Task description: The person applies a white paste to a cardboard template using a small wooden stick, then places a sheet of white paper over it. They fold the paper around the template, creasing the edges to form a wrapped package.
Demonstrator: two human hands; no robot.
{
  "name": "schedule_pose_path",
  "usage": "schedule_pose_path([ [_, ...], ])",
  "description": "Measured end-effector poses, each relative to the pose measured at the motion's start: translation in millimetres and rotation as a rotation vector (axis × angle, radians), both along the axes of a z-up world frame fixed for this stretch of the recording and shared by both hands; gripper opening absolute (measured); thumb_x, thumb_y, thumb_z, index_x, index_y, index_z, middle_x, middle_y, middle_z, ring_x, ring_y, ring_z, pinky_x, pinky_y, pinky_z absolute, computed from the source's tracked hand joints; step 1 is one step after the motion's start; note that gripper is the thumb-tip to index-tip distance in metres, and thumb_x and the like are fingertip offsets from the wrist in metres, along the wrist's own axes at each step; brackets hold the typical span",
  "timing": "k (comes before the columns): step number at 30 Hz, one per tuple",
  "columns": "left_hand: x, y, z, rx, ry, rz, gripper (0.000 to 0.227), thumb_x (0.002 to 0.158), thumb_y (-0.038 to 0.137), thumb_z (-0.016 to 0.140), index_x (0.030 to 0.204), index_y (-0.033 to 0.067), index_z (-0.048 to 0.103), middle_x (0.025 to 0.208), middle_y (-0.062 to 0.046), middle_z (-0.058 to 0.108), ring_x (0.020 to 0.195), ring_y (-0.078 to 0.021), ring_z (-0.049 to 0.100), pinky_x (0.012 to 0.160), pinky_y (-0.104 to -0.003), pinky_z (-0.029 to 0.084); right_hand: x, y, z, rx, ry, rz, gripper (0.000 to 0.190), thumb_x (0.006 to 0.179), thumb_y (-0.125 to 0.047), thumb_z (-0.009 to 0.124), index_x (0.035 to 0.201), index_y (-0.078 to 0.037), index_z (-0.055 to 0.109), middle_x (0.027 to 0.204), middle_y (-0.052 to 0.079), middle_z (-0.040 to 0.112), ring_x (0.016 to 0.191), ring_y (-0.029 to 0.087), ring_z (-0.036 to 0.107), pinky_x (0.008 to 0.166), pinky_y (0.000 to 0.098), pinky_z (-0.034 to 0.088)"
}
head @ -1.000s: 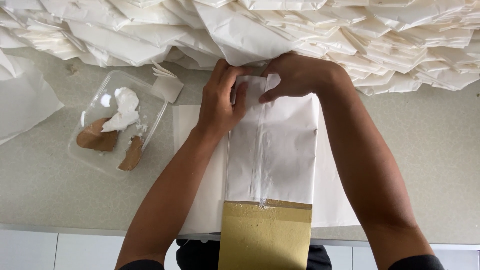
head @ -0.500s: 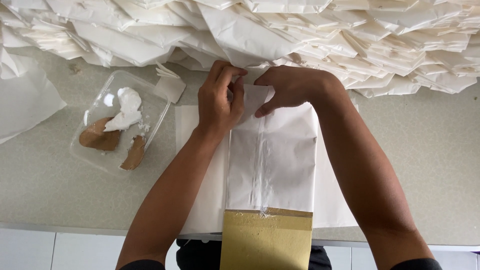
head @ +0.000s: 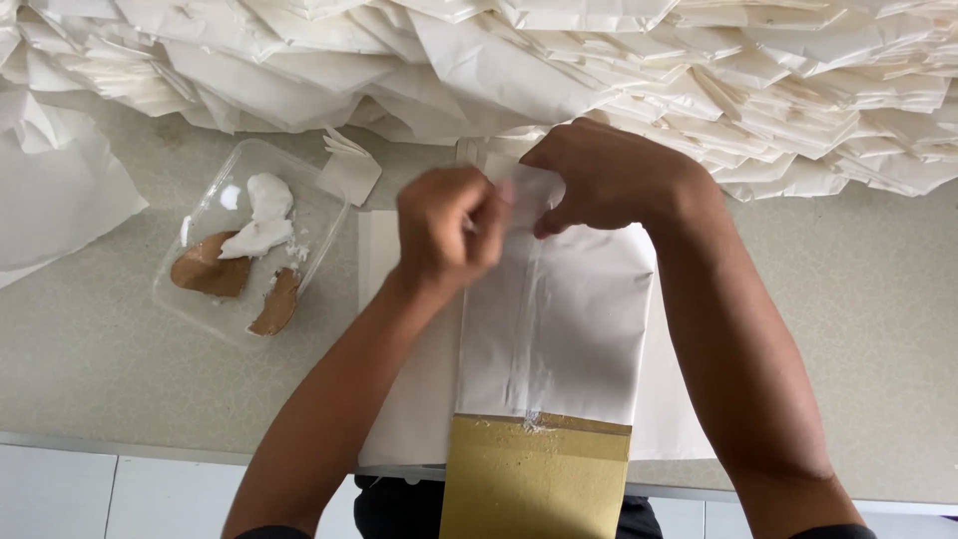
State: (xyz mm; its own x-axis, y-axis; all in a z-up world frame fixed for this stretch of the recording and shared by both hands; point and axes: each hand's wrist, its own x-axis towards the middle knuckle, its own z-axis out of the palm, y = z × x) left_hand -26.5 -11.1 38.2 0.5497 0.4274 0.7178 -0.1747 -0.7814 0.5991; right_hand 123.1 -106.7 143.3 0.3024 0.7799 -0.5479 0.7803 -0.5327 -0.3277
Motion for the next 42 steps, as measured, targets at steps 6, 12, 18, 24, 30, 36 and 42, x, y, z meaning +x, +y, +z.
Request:
schedule_pose_path([
  [6,-26,-60,16,0.395,0.833,-0.125,0.024,0.091,0.034,0.066,0.101,0.0129,0.069,0.078,-0.008,0.070,0.071,-0.0257,0.073,0.057,-0.037,0.058,-5,2,9,0.093,-0.065,0.086,0.043,0.076,-0.015,0.087,0.116,-0.004,0.076,0.098,0.017,0.077,0.103,0.037,0.069,0.085,0.0466,0.055],
  [12,-43,-55,2,0.497,0.968,0.086,0.049,0.092,0.038,0.063,0.121,-0.0021,0.066,0.113,-0.014,0.058,0.101,-0.0276,0.061,0.071,-0.038,0.055,6,7,-20,0.090,-0.129,0.029,0.046,0.077,-0.020,0.088,0.120,-0.010,0.076,0.095,0.012,0.076,0.096,0.032,0.070,0.080,0.0447,0.053],
  [18,-19,-79,-20,0.466,0.931,0.023,0.041,0.094,0.029,0.057,0.123,-0.0005,0.057,0.127,-0.022,0.061,0.108,-0.0322,0.062,0.092,-0.046,0.055,25,7,-46,0.113,-0.154,0.163,0.060,0.077,-0.035,0.086,0.128,-0.010,0.068,0.110,0.008,0.067,0.118,0.031,0.055,0.088,0.0449,0.047],
  [24,24,-123,-31,0.471,0.629,-0.164,0.038,0.081,0.017,0.063,0.115,0.0012,0.063,0.128,-0.018,0.062,0.118,-0.0348,0.060,0.092,-0.045,0.050,25,5,-51,0.163,-0.182,0.225,0.031,0.073,-0.026,0.084,0.067,-0.009,0.059,0.060,0.005,0.055,0.075,0.026,0.058,0.062,0.0428,0.043],
  [30,32,-123,-20,0.344,0.592,-0.217,0.022,0.074,0.010,0.069,0.094,0.0032,0.066,0.099,-0.013,0.065,0.092,-0.0275,0.060,0.077,-0.039,0.053,26,4,-55,0.201,-0.205,0.225,0.034,0.076,-0.033,0.082,0.098,-0.011,0.069,0.097,0.008,0.067,0.105,0.032,0.057,0.082,0.0464,0.046],
  [36,-7,-78,-20,0.312,0.908,-0.234,0.040,0.098,0.025,0.048,0.126,-0.0027,0.057,0.138,-0.020,0.058,0.126,-0.0346,0.053,0.100,-0.049,0.047,23,7,-52,0.251,-0.229,0.270,0.027,0.074,-0.019,0.082,0.096,-0.012,0.068,0.076,0.007,0.065,0.084,0.032,0.062,0.065,0.0466,0.048],
  [42,-39,-45,-8,0.401,0.692,0.028,0.021,0.091,0.013,0.061,0.107,-0.0010,0.063,0.109,-0.016,0.066,0.091,-0.0251,0.065,0.077,-0.036,0.058,23,8,-49,0.303,-0.219,0.265,0.026,0.072,-0.015,0.080,0.095,-0.011,0.069,0.080,0.007,0.067,0.085,0.034,0.062,0.064,0.0471,0.048],
])
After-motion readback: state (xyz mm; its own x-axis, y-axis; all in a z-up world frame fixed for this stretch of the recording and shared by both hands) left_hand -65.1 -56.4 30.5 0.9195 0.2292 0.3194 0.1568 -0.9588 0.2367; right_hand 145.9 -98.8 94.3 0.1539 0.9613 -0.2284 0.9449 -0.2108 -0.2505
